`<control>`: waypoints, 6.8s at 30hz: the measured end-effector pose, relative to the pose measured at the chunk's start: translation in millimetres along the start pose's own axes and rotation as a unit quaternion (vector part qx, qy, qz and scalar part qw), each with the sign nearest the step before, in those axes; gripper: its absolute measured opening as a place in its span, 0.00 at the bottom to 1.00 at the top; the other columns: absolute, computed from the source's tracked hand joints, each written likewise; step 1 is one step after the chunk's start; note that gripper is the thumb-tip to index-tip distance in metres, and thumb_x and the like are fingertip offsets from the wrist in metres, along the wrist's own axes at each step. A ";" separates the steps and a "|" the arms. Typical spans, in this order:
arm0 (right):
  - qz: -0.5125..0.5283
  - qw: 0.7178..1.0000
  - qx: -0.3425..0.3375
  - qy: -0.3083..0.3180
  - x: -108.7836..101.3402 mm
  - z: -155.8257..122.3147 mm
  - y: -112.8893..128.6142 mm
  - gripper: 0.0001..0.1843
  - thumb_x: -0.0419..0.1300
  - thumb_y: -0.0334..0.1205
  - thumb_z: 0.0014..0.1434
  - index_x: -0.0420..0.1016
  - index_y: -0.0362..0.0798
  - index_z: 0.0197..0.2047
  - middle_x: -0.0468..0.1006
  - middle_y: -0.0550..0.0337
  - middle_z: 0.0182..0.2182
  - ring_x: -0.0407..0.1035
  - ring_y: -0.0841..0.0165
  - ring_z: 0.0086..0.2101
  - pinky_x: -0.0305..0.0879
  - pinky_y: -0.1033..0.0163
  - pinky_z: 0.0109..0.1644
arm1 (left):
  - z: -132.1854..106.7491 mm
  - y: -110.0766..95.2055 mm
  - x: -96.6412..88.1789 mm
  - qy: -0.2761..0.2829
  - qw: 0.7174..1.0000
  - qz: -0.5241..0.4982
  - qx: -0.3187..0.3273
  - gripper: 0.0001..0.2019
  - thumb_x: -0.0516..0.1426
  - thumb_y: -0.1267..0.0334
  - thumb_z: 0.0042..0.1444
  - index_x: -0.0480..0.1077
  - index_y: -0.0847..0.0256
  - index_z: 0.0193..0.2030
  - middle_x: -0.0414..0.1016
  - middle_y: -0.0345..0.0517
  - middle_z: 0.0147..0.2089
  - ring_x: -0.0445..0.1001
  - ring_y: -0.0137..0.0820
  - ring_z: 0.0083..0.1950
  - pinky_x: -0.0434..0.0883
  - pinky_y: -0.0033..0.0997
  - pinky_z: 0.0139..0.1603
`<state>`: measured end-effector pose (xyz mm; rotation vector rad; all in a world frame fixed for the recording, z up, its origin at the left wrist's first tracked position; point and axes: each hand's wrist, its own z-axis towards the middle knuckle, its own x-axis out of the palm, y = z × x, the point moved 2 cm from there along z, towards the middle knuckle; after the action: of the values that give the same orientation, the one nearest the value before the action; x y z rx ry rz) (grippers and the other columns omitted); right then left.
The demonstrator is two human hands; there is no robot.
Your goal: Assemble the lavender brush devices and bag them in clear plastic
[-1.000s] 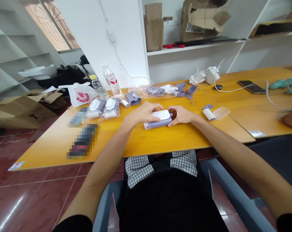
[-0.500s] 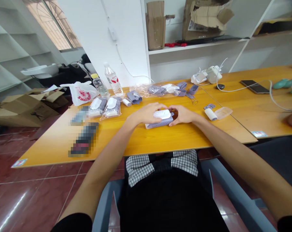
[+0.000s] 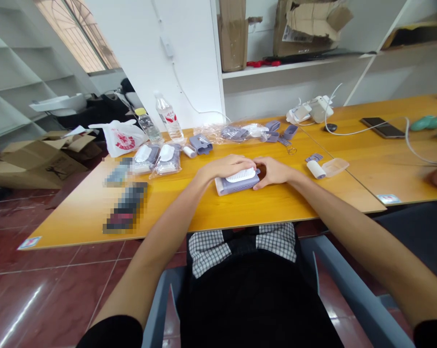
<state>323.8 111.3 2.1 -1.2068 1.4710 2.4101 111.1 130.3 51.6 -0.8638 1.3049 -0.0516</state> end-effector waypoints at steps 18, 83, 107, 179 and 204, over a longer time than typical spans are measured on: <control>0.009 0.998 0.037 -0.042 -5.3 -4.0 -8.9 0.43 0.83 0.52 0.38 0.83 0.50 0.58 0.85 0.52 0.53 0.79 0.51 0.52 0.74 0.46 0.61 | -32.2 35.5 -9.9 -0.023 0.999 0.007 -0.022 0.40 0.67 0.43 0.59 0.67 0.56 0.75 0.73 0.56 0.73 0.75 0.44 0.69 0.72 0.41 0.68; -0.018 0.989 -0.012 -0.144 -5.8 -3.0 -24.3 0.27 0.67 0.62 0.65 0.86 0.49 0.55 0.88 0.49 0.52 0.80 0.51 0.49 0.78 0.46 0.56 | -7.5 40.1 27.0 -0.301 0.953 -0.012 0.018 0.16 0.64 0.52 0.66 0.79 0.62 0.53 0.86 0.53 0.52 0.83 0.43 0.53 0.76 0.43 0.60; -0.112 0.972 0.098 -0.183 -26.1 -7.8 -47.7 0.30 0.50 0.49 0.75 0.77 0.44 0.71 0.79 0.44 0.68 0.72 0.50 0.68 0.65 0.40 0.75 | -30.7 79.1 -2.4 -0.243 0.960 0.094 -0.105 0.21 0.51 0.58 0.73 0.81 0.62 0.61 0.82 0.58 0.64 0.79 0.47 0.66 0.70 0.50 0.74; -0.371 0.893 0.254 -0.011 -19.3 -13.3 -47.6 0.40 0.39 0.53 0.77 0.54 0.39 0.82 0.51 0.41 0.82 0.44 0.47 0.80 0.44 0.32 0.81 | -31.3 69.8 16.1 -0.086 0.936 0.227 -0.256 0.32 0.39 0.54 0.78 0.53 0.67 0.82 0.45 0.63 0.87 0.44 0.50 0.88 0.46 0.64 0.85; -0.433 0.870 0.164 -0.168 -31.2 -14.4 -38.8 0.28 0.51 0.42 0.71 0.76 0.39 0.67 0.73 0.35 0.70 0.63 0.45 0.70 0.48 0.35 0.78 | -32.5 41.0 -3.9 -0.184 0.980 -0.009 -0.079 0.27 0.44 0.51 0.79 0.64 0.58 0.77 0.78 0.56 0.70 0.77 0.43 0.71 0.70 0.49 0.74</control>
<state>370.4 131.0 -9.1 -0.9883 0.8863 1.5738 64.8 143.7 30.9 -0.9686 0.9618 0.1939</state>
